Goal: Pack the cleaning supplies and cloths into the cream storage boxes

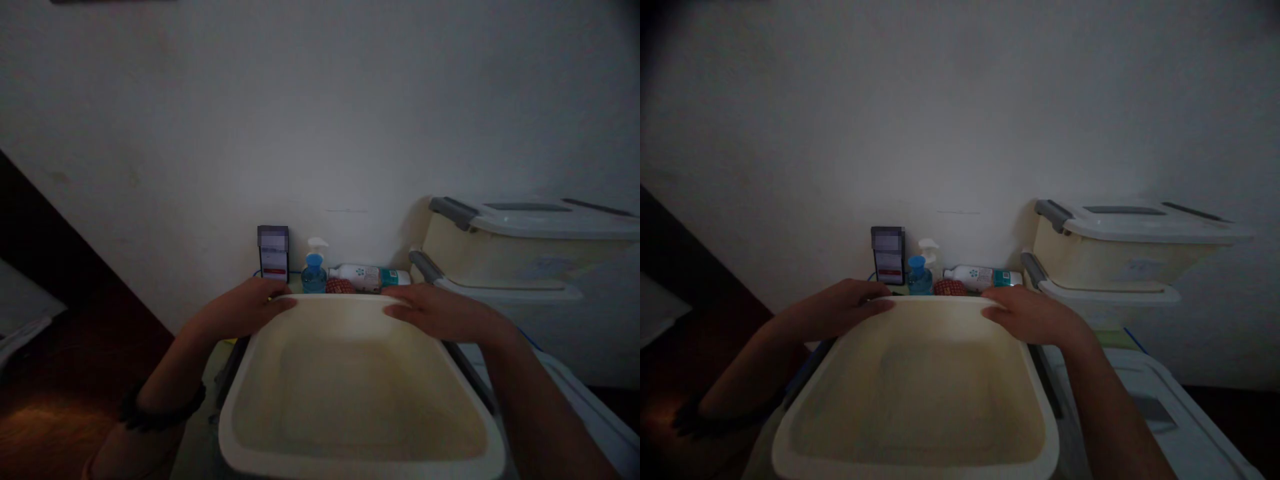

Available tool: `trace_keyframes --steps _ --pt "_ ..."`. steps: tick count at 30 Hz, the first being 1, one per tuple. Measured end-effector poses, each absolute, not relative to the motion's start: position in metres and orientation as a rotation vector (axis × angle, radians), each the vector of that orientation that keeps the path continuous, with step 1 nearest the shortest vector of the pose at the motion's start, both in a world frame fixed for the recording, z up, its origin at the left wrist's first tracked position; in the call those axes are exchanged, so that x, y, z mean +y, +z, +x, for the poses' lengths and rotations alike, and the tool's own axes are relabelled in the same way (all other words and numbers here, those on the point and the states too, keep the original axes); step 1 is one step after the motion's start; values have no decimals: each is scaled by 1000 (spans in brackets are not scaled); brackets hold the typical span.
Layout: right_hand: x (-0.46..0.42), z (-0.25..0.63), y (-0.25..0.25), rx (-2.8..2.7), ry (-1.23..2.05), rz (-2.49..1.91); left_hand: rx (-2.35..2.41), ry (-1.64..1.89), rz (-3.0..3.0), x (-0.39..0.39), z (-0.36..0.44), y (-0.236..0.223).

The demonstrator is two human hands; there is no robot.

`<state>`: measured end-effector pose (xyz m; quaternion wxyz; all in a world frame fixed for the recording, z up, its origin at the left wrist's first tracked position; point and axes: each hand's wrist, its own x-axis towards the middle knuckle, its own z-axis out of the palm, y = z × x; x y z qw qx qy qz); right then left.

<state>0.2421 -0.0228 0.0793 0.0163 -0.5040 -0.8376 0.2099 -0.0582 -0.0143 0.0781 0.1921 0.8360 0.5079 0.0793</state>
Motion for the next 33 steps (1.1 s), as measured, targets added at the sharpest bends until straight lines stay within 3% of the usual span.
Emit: trace_keyframes --steps 6,9,19,27,33 --pt "-17 261 80 -2491 1096 -1508 1289 472 2158 -19 -60 90" --pt "-10 271 73 -2477 1169 -1528 1146 440 2132 -22 -66 93" --pt "-26 305 83 -2342 949 -1602 953 273 2127 -36 -65 102" --pt "-16 300 72 -2383 879 -1619 1487 211 2300 -18 -84 71" --pt "-14 304 66 -2366 900 -1652 1605 325 2387 7 -89 35"
